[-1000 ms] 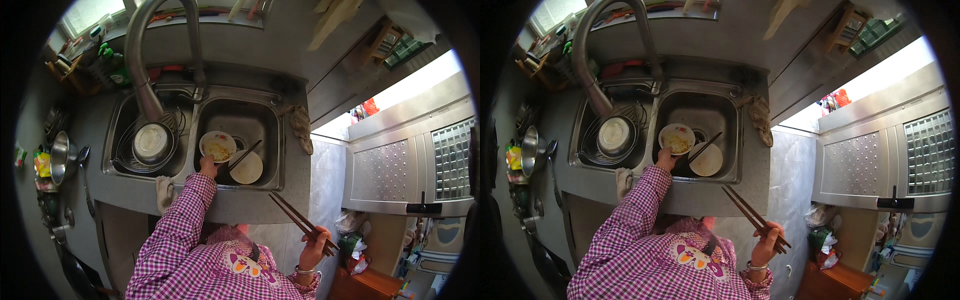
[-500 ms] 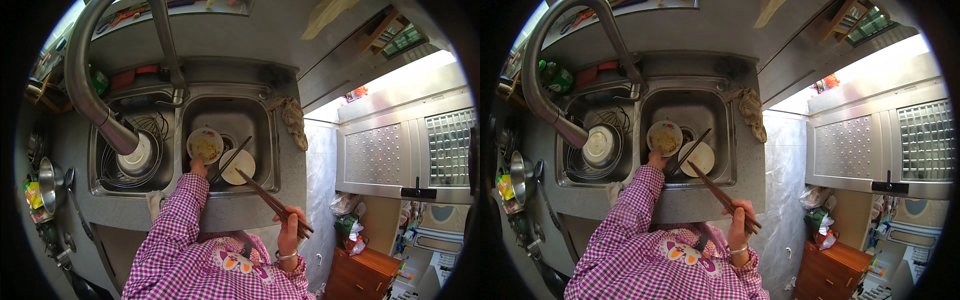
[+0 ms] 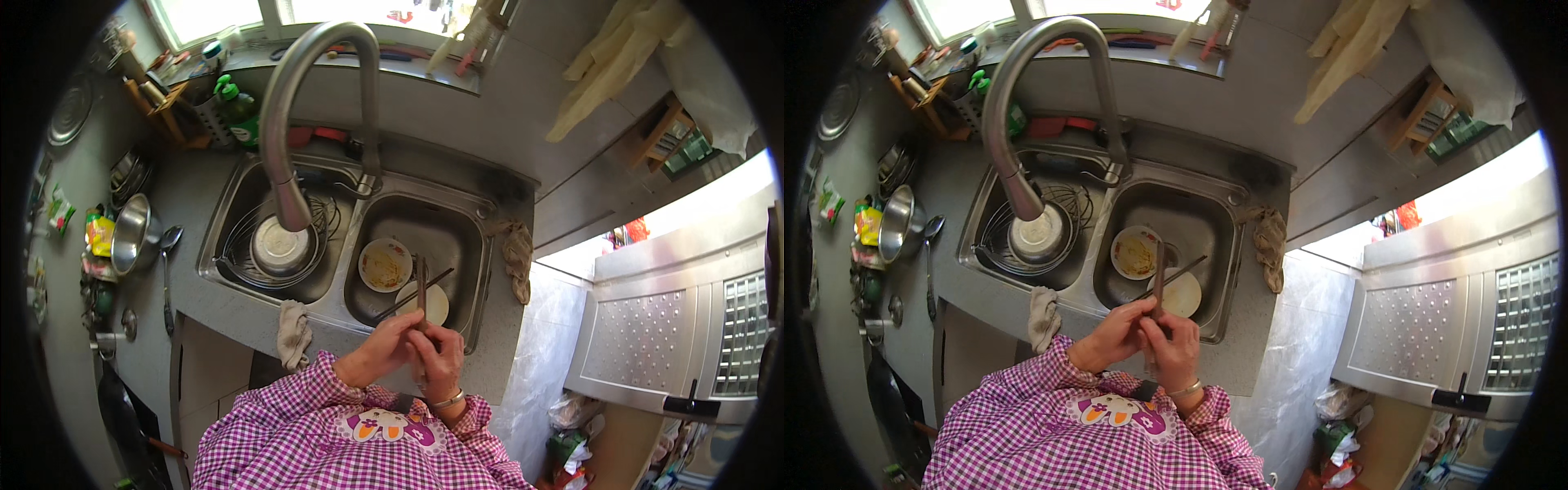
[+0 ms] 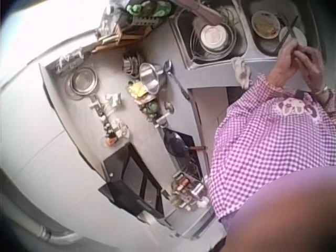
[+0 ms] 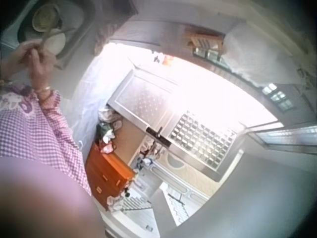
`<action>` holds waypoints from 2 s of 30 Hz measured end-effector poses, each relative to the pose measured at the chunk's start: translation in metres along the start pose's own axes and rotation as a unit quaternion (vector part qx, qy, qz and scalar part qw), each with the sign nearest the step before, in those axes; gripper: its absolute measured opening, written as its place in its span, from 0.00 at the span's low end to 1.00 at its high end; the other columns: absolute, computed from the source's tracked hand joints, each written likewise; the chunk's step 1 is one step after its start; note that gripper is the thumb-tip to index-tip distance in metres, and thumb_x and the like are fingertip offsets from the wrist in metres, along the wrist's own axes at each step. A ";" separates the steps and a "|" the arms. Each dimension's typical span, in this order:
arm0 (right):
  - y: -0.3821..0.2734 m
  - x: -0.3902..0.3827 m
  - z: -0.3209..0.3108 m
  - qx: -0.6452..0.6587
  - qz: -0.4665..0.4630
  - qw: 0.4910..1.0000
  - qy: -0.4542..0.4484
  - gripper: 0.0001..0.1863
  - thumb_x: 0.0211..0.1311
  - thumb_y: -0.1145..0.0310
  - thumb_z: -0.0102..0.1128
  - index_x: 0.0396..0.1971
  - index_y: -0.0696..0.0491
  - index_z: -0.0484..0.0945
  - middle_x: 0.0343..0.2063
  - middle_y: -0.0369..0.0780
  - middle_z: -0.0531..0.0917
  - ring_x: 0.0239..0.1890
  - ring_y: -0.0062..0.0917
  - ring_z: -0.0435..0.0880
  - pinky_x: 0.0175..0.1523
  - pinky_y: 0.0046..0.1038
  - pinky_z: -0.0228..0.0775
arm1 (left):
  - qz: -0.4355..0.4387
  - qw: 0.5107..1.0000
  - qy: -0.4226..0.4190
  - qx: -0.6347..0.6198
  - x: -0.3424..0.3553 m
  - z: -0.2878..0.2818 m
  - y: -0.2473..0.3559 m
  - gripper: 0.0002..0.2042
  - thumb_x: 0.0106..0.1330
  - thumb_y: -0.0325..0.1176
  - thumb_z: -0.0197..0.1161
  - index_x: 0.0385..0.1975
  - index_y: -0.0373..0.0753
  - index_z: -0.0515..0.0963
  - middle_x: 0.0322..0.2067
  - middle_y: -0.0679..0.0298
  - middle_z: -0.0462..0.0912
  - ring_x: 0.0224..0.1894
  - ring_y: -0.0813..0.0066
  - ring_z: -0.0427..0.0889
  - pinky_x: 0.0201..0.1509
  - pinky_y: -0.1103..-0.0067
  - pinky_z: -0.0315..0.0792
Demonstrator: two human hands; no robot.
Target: The person carries a bowl and chopsticks to the kitchen sink, rinses the bowl under running water, and scrubs it with a sponge. They then rinse the chopsticks and place both the bowl and chopsticks into a dish rack.
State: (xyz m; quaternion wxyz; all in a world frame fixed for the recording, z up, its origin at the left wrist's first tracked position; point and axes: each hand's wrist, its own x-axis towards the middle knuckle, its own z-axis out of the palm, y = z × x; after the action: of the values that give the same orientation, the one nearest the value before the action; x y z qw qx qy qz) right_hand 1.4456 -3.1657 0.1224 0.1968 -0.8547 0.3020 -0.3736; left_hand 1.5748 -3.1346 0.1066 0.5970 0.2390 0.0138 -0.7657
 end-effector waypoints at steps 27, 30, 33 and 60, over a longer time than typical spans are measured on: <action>0.212 -0.031 0.180 -0.127 0.101 0.901 -0.402 0.13 0.50 0.78 0.53 0.38 0.53 0.76 0.51 0.46 0.69 0.39 0.41 0.78 0.38 0.35 0.76 | 0.067 0.970 0.217 0.084 -0.070 -0.054 -0.001 0.09 0.68 0.35 0.52 0.37 0.35 0.72 0.18 0.69 0.68 0.14 0.84 0.62 0.17 0.84 0.60; 0.216 -0.032 0.180 -0.157 0.047 0.898 -0.409 0.09 0.51 0.76 0.53 0.34 0.54 0.76 0.51 0.46 0.69 0.38 0.40 0.78 0.38 0.34 0.76 | 0.036 0.973 0.222 0.059 -0.068 -0.053 0.002 0.09 0.68 0.36 0.52 0.36 0.35 0.72 0.18 0.68 0.69 0.13 0.83 0.63 0.17 0.83 0.60; 0.211 -0.029 0.171 -0.183 -0.014 0.905 -0.383 0.08 0.51 0.74 0.53 0.32 0.53 0.76 0.45 0.46 0.72 0.36 0.38 0.79 0.35 0.34 0.75 | 0.023 0.975 0.208 0.070 -0.065 -0.051 0.008 0.09 0.68 0.36 0.52 0.34 0.35 0.72 0.18 0.67 0.70 0.13 0.83 0.63 0.16 0.83 0.61; -0.012 0.130 0.030 0.256 -0.049 0.939 -0.225 0.26 0.50 0.67 0.64 0.50 0.55 0.69 0.46 0.42 0.75 0.42 0.33 0.78 0.42 0.28 0.72 | 0.101 0.962 0.212 0.140 -0.084 -0.055 0.014 0.07 0.66 0.34 0.53 0.41 0.42 0.68 0.21 0.66 0.72 0.16 0.82 0.68 0.16 0.85 0.62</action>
State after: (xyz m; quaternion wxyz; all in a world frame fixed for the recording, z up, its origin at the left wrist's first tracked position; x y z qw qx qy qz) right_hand 1.5426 -3.2395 0.1775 0.4526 -0.8511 0.1017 -0.2458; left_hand 1.6217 -3.0459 0.0941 0.6149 0.4773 0.0088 -0.6276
